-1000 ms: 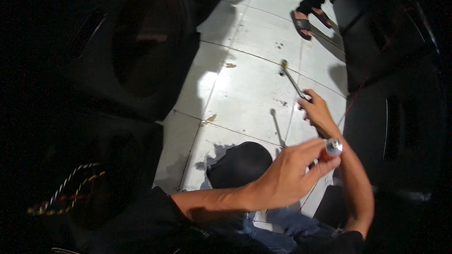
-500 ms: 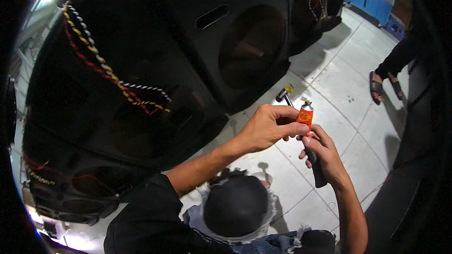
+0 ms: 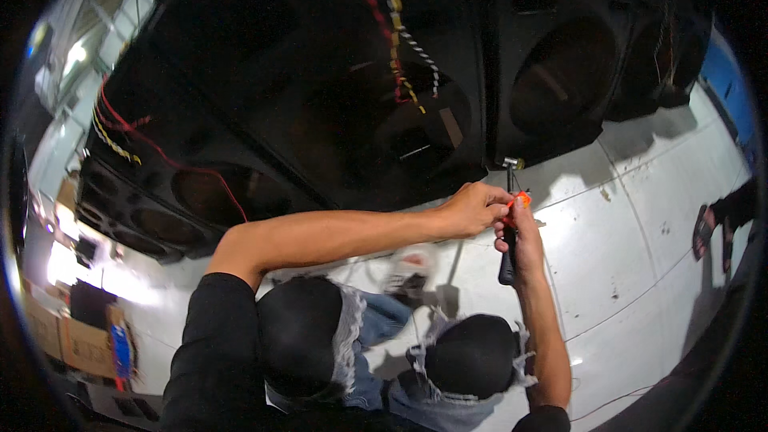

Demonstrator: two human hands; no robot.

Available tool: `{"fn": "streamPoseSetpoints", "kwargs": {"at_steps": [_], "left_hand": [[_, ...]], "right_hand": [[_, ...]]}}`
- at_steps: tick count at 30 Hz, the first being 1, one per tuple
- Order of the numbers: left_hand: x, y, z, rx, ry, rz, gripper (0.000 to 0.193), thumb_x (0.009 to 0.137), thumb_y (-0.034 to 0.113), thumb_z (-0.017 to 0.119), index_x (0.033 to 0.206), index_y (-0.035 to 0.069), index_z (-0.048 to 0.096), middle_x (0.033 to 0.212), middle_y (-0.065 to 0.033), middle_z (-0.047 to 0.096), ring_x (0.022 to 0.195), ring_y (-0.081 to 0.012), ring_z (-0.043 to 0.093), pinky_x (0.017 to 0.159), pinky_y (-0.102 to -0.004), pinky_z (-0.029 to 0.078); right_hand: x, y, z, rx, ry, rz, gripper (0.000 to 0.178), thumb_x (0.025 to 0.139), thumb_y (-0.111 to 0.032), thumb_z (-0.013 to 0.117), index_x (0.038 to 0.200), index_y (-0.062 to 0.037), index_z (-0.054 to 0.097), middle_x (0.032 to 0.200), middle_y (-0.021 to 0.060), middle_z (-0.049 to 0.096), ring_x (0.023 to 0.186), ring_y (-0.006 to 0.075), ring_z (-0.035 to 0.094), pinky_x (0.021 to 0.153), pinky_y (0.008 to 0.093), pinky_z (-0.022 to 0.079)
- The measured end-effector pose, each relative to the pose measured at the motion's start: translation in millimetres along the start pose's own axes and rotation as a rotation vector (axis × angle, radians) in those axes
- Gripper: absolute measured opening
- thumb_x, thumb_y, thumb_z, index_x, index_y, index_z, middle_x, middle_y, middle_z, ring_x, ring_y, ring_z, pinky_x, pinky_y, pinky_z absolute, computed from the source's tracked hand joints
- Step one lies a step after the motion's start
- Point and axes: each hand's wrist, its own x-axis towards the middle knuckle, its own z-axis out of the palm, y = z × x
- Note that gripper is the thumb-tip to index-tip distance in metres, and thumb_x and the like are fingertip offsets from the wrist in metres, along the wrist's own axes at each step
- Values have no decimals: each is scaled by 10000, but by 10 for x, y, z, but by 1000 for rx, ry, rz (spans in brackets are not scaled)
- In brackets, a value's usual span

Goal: The person uses a hammer to tap the back panel of a large black speaker and a red tool to adjust internal components. The person repeatedly hammers different sections of the speaker's back and manipulates wires and parts inside the speaker enclosure.

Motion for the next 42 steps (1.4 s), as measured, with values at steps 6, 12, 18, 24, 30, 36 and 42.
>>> {"fn": "streamPoseSetpoints", "kwargs": {"at_steps": [6,12,18,24,30,36,42], "left_hand": [[-57,-892,-480,-110,-196,-295,482,988,423,513,1180,-3,632,992,-122,665,688,-175,636,684,-324,559],[-367,-2300,-499,-613,-318,-527,643,961,622,426,1161,32,588,1073,-120,620,852,-214,625,767,-386,552],[-491,-2894,-371,-711,-527,-501,342,973,388,498,946,81,647,844,-71,676,796,-198,672,777,-402,576],[-610,-3318,-727,-397,-659,-389,332,922,243,527,1048,-60,574,809,-200,685,682,-230,676,612,-387,570],[-866,-4140,-920,1050,468,920,387,954,407,489,863,62,639,617,-52,530,511,-152,506,443,-288,422],[-1062,-4448,-1247,1118,142,959,248,921,259,560,952,27,643,794,-119,590,679,-264,595,572,-392,502],[-1339,-4359,-1408,480,-112,381,244,809,206,682,989,45,646,939,-198,630,910,-399,630,794,-459,530]], "right_hand": [[82,503,123,-191,74,109,365,985,-454,536,1021,-91,544,860,23,534,663,85,488,488,190,369],[39,1404,375,-218,-16,263,399,985,-458,535,1053,-67,578,895,37,574,678,104,492,522,230,387],[-140,1835,458,-439,127,473,396,979,-379,582,1147,-20,589,943,70,636,794,173,630,665,345,552],[-377,1536,958,-564,491,382,344,1005,-284,552,1145,30,540,1048,193,673,888,253,687,787,389,574],[-191,1681,1207,-510,458,190,329,1017,-226,526,1229,26,519,1001,160,676,804,202,653,725,331,543],[323,1430,1244,-535,496,60,387,963,-150,613,1259,88,540,985,182,686,702,175,657,608,290,558],[604,1164,981,-529,605,-196,321,926,-132,656,1169,72,611,959,146,699,643,123,605,553,238,503]]}}
